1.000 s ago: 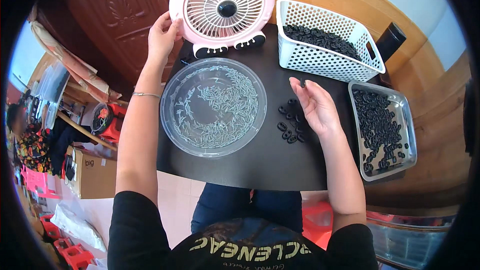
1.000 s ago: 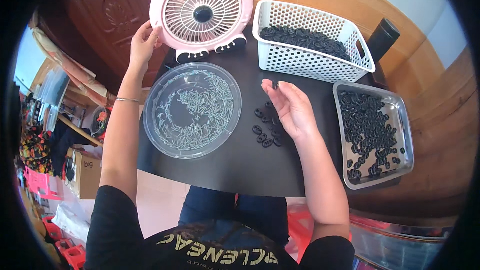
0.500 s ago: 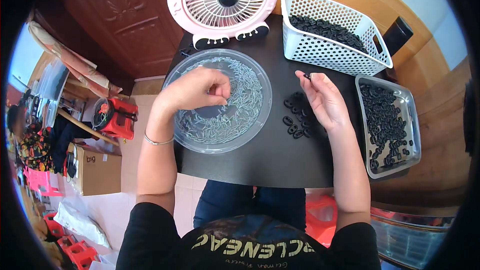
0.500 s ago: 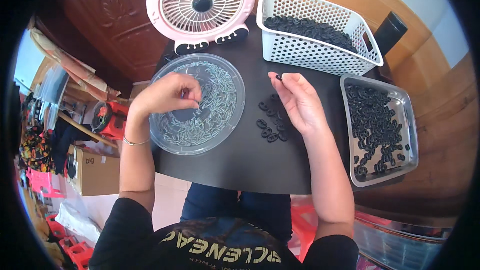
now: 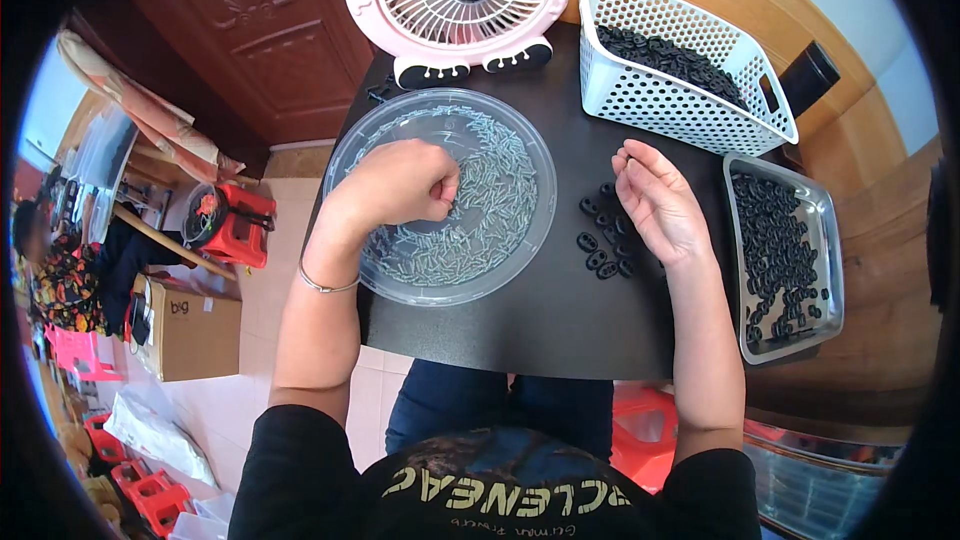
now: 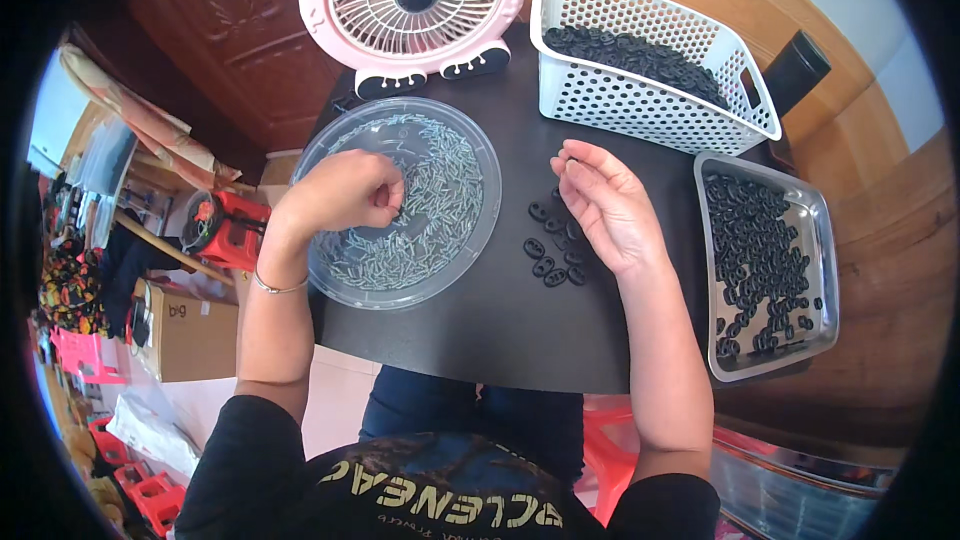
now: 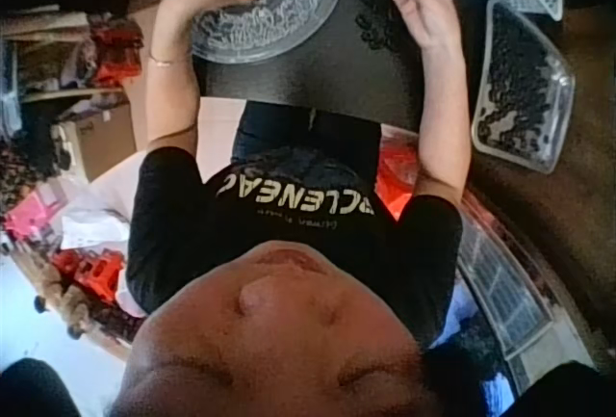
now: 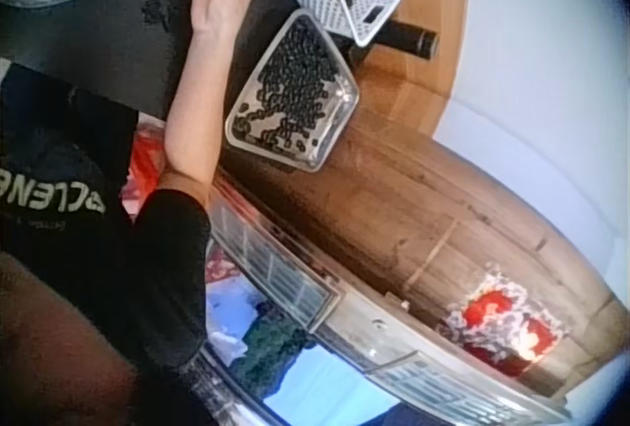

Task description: The person sits at a table and repeatedly picks up small black plastic rings and silver metal screws. They insert the screws into the rings and place the assembled units onto a metal tray. The person continues this repetitive assembly process throughout the video.

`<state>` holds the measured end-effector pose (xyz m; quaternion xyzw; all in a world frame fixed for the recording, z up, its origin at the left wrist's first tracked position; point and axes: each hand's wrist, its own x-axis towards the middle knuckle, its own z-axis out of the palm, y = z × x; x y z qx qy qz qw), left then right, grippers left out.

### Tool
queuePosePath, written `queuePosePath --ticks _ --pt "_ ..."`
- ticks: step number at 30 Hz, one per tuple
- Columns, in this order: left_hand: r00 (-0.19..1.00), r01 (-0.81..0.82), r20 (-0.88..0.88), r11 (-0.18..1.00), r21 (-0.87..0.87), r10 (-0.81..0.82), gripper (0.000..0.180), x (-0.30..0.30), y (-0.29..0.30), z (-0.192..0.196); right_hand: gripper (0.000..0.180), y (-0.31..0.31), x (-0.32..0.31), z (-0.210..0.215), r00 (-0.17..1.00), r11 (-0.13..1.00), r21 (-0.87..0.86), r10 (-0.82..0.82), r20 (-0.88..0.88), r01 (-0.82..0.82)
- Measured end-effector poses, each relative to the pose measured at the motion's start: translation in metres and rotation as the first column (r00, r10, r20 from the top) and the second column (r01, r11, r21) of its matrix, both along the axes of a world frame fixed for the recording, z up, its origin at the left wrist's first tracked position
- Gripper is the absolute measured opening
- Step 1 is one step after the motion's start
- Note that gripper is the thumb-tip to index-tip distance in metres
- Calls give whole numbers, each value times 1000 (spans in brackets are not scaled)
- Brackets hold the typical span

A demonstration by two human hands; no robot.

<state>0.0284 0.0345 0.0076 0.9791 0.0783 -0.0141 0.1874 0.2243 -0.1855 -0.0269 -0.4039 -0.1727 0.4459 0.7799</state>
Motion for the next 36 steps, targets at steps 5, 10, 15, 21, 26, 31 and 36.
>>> queuePosePath --ticks 5,10,15,21,26,31,36 --pt "998 39 36 998 56 -41 7 1 -5 3 21 1 -4 8 996 998 -24 -62 64 63" --pt "996 36 87 985 -170 -22 7 -2 -3 13 25 0 -3 8 995 995 -56 -82 49 84" --pt "991 79 120 966 -247 -50 9 2 -8 19 25 0 -1 7 995 995 -39 -92 46 94" --pt "882 222 443 971 -88 -162 16 29 -41 12 23 1 -3 6 988 990 -35 -132 85 135" --pt "854 306 359 921 241 -378 22 69 -85 -10 20 -4 2 7 988 989 -35 -140 63 142" --pt "898 272 249 904 329 -361 18 85 -96 -18 19 -3 4 7 983 985 -39 -166 75 170" --pt "930 227 282 972 62 -235 21 86 -97 -12 17 -5 5 6 977 982 -34 -183 106 187"
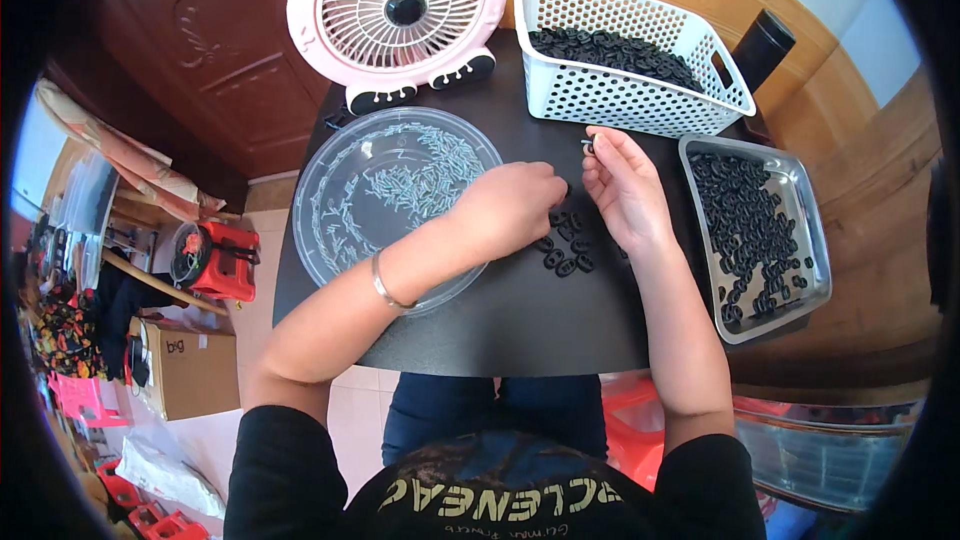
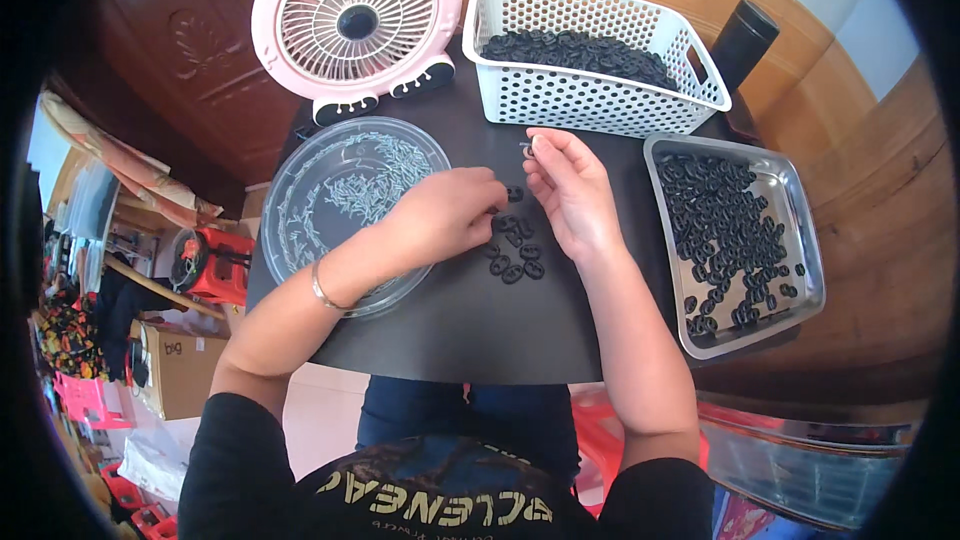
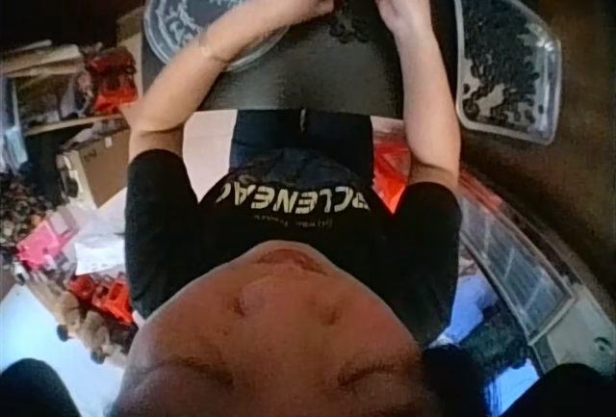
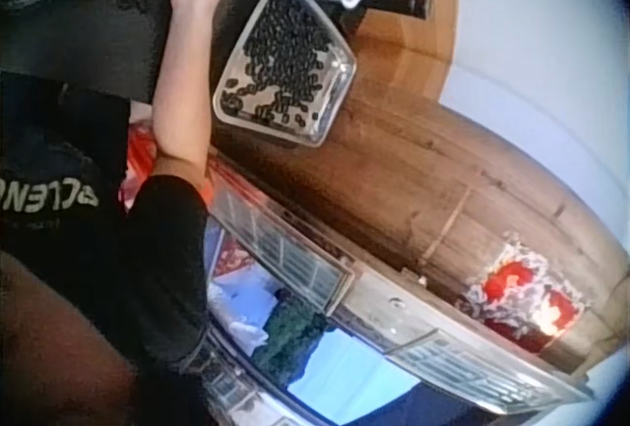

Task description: The person sits at a table and repeatedly picks up small black plastic rings and silver metal screws. They insert the screws into the rings and place the assembled units onto a metal tray. The person continues this repetitive assembly process throughout the video.

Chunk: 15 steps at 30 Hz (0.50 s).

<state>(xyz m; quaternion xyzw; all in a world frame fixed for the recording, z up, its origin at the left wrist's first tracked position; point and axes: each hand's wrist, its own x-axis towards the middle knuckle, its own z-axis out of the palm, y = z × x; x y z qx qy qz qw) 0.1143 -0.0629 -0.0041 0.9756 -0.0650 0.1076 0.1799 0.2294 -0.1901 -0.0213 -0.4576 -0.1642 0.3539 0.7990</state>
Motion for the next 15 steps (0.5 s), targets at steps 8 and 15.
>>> queuePosePath --ticks 8,15 --pt "995 -92 -91 30 -995 49 19 -32 19 21 16 2 -28 22 978 996 -85 57 201 -41" --pt "999 -4 -7 -62 -998 54 20 -35 20 6 16 2 -36 20 921 987 -131 135 366 -92"
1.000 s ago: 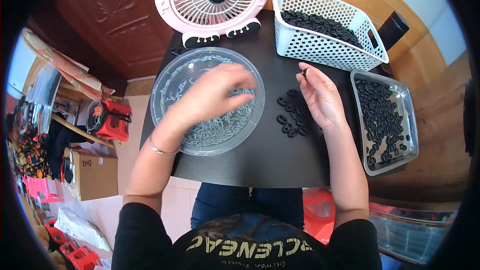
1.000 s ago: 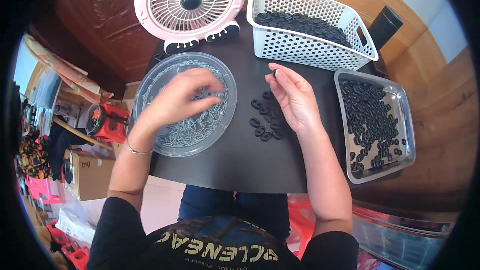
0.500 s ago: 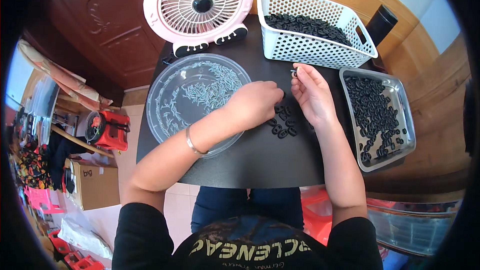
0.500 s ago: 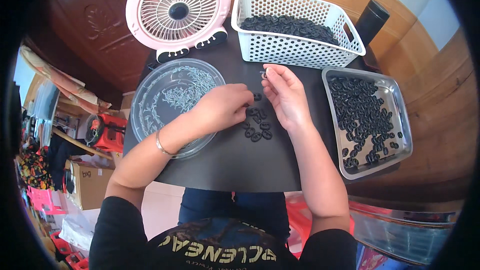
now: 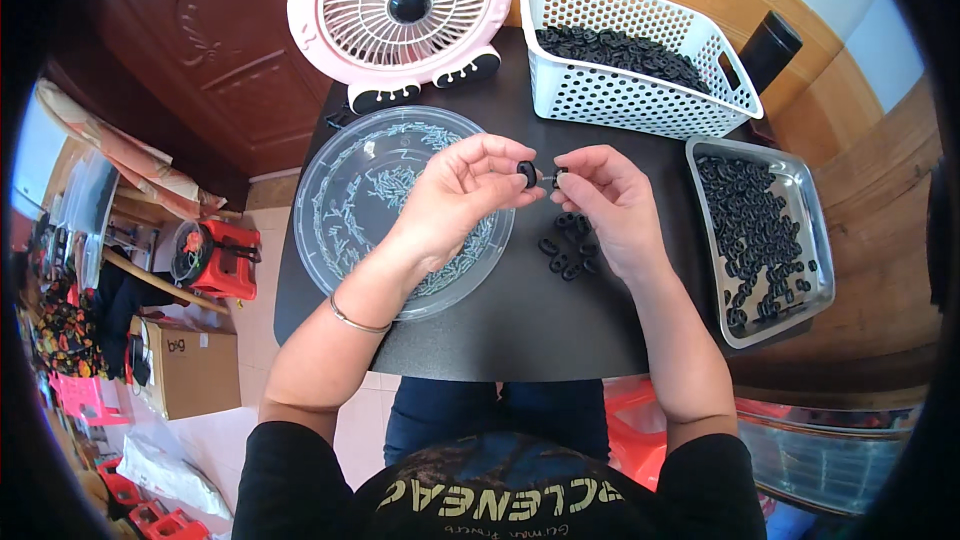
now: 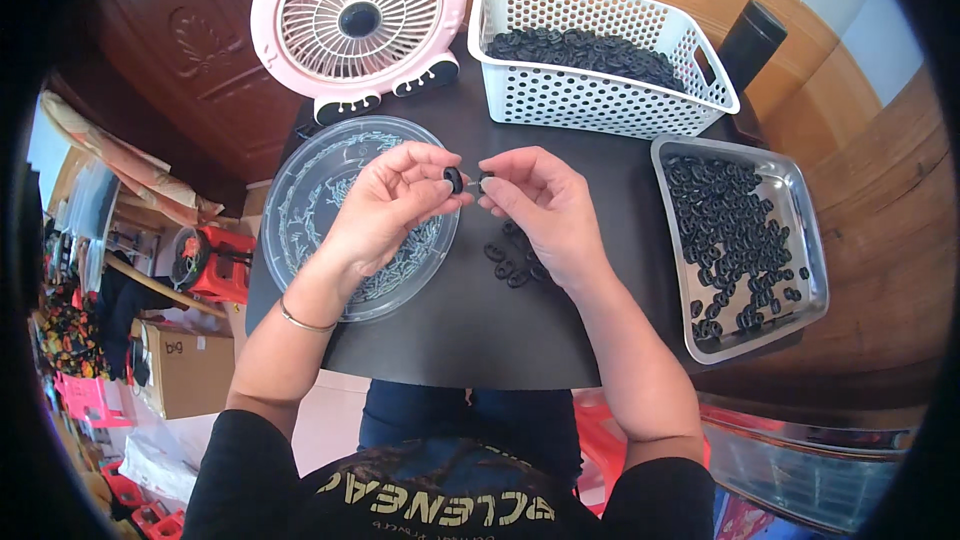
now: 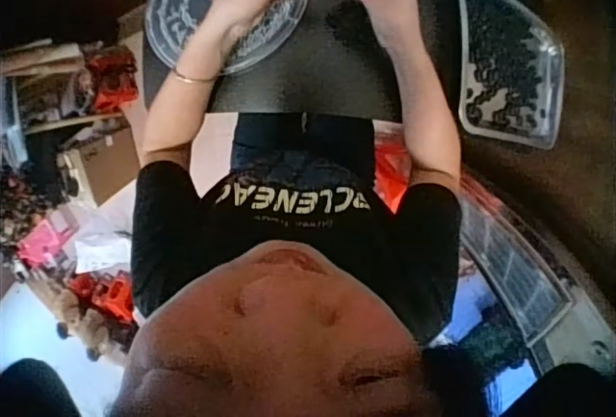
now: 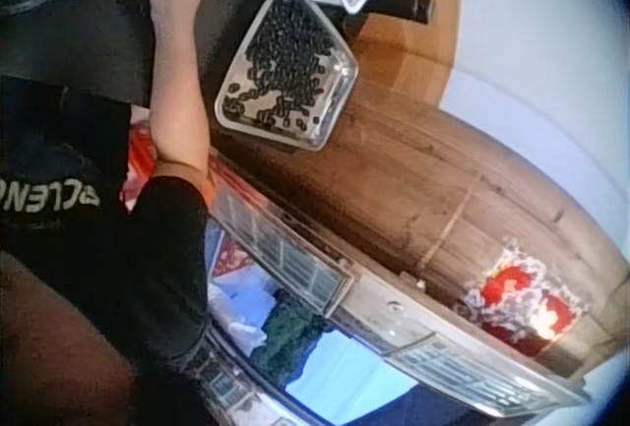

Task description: The person sits at a table and repeatedly picks up small black plastic rings and silver metal screws. They insert the screws into the rings and place the assembled units onto a metal tray. The person continues this repetitive assembly process throughout the video.

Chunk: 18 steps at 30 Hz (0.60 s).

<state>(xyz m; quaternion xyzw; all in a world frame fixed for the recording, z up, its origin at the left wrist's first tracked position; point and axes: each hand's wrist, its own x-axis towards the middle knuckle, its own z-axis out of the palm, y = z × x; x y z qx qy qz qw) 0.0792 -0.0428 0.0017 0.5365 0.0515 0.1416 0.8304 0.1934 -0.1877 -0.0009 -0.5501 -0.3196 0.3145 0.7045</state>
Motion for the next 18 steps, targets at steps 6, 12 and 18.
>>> queuePosePath --ticks 6,12,18 --pt "1000 4 4 999 45 -4 24 0 -2 -2 16 1 -3 -1 1000 999 40 12 0 -12" --pt "999 -35 -2 997 61 36 25 1 -4 -4 16 1 -2 -4 999 999 54 -5 36 3" --pt "999 -39 26 998 58 38 26 1 -4 -5 16 2 -2 -6 999 998 54 -18 43 16"
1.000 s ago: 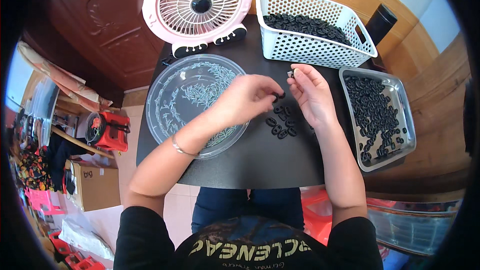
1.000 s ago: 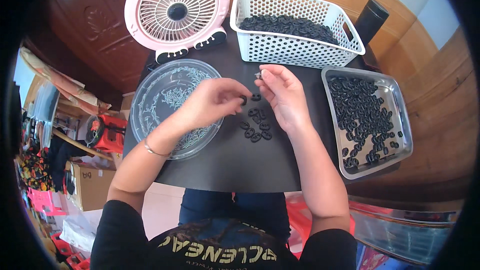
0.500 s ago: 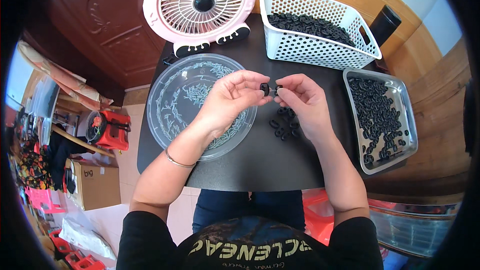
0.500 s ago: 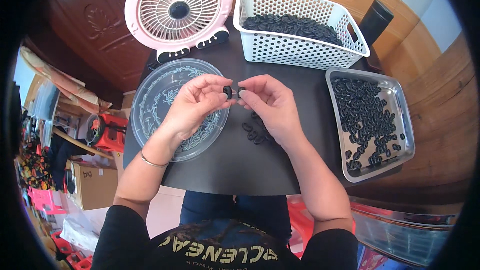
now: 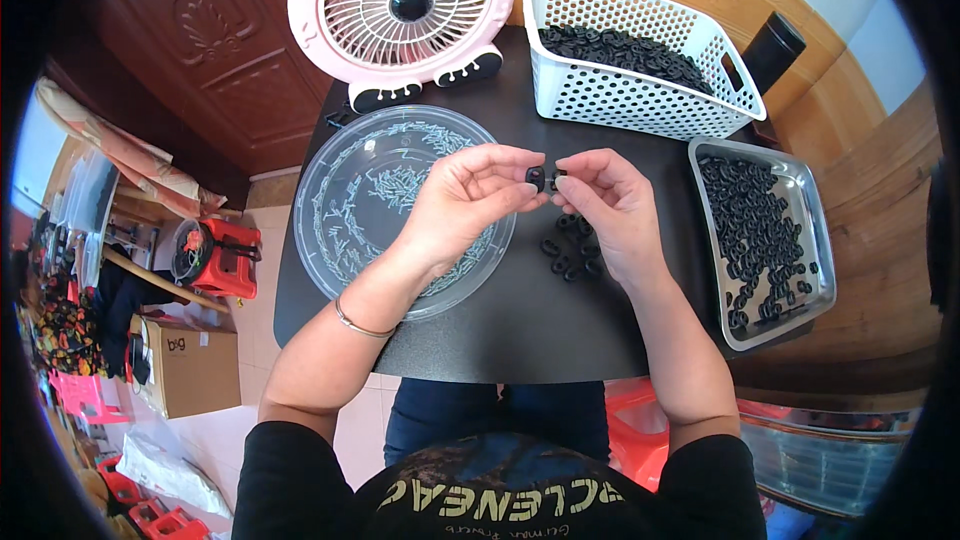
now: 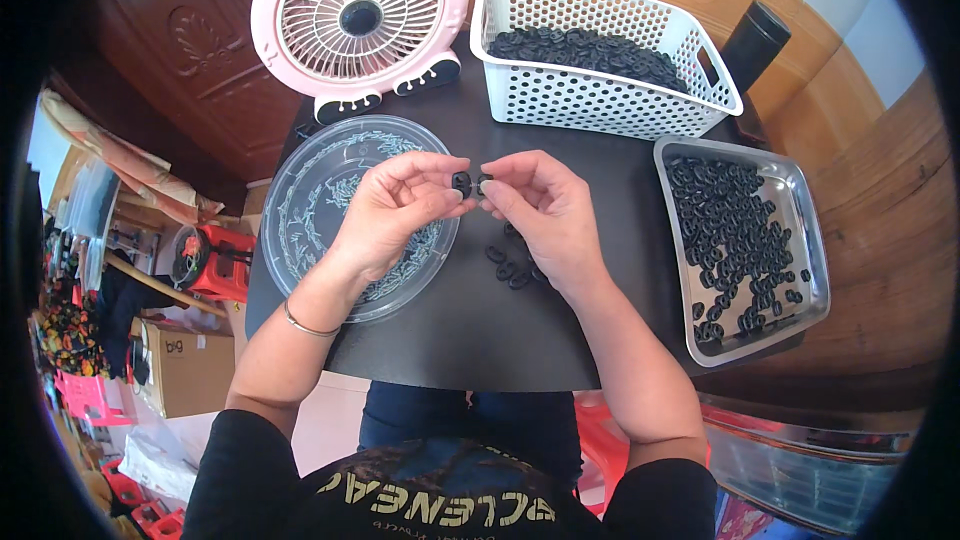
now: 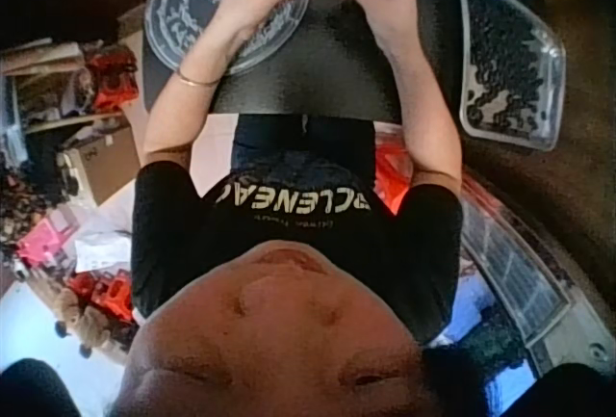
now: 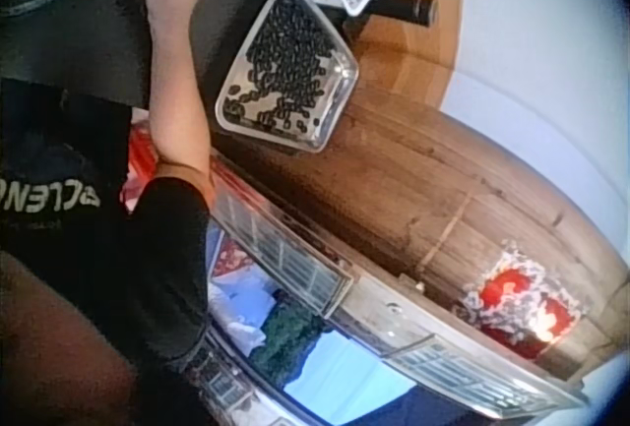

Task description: The person sits at a table and repeatedly picks up small black plastic rings and silver metal screws. They insert the screws into the rings and place the assembled units onto a metal tray. The person continues this repetitive assembly process throughout the video.

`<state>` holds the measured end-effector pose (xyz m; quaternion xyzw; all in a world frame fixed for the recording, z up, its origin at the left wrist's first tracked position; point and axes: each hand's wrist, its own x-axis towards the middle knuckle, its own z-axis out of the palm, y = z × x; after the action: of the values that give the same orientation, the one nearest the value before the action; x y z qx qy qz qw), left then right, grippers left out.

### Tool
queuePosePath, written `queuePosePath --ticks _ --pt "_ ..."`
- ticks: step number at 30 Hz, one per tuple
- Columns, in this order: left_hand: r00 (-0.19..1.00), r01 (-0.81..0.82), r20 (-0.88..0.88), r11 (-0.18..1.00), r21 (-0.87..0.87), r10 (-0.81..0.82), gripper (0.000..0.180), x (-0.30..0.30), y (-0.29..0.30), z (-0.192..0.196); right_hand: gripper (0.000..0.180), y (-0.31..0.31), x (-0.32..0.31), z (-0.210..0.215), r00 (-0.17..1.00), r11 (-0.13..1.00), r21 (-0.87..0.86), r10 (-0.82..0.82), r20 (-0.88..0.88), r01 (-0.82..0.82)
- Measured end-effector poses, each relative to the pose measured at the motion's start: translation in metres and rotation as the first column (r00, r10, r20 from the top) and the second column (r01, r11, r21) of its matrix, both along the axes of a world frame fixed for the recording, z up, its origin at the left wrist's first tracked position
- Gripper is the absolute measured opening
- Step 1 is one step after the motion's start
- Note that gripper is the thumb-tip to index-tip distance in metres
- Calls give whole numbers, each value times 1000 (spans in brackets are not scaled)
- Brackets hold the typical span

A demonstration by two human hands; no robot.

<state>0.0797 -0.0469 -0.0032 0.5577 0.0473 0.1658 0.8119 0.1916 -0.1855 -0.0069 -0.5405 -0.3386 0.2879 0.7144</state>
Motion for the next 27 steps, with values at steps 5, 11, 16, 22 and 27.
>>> queuePosePath --ticks 5,11,16,22,27 --pt "1000 -21 -1 1000 17 21 27 0 -1 1 16 1 -2 3 999 1000 3 15 -30 -15" --pt "1000 -12 15 999 38 12 27 0 -1 1 15 0 -1 1 1000 1000 3 14 -14 -14" --pt "1000 -18 -7 998 63 18 26 -1 -1 1 14 0 -2 3 1000 1000 -27 1 -17 -1" --pt "1000 -16 -8 997 69 16 26 0 -2 2 13 0 -1 1 999 1000 -22 10 -32 -11" --pt "1000 -14 9 997 72 13 26 0 -2 1 12 0 -2 1 999 1000 -1 12 -36 -12"
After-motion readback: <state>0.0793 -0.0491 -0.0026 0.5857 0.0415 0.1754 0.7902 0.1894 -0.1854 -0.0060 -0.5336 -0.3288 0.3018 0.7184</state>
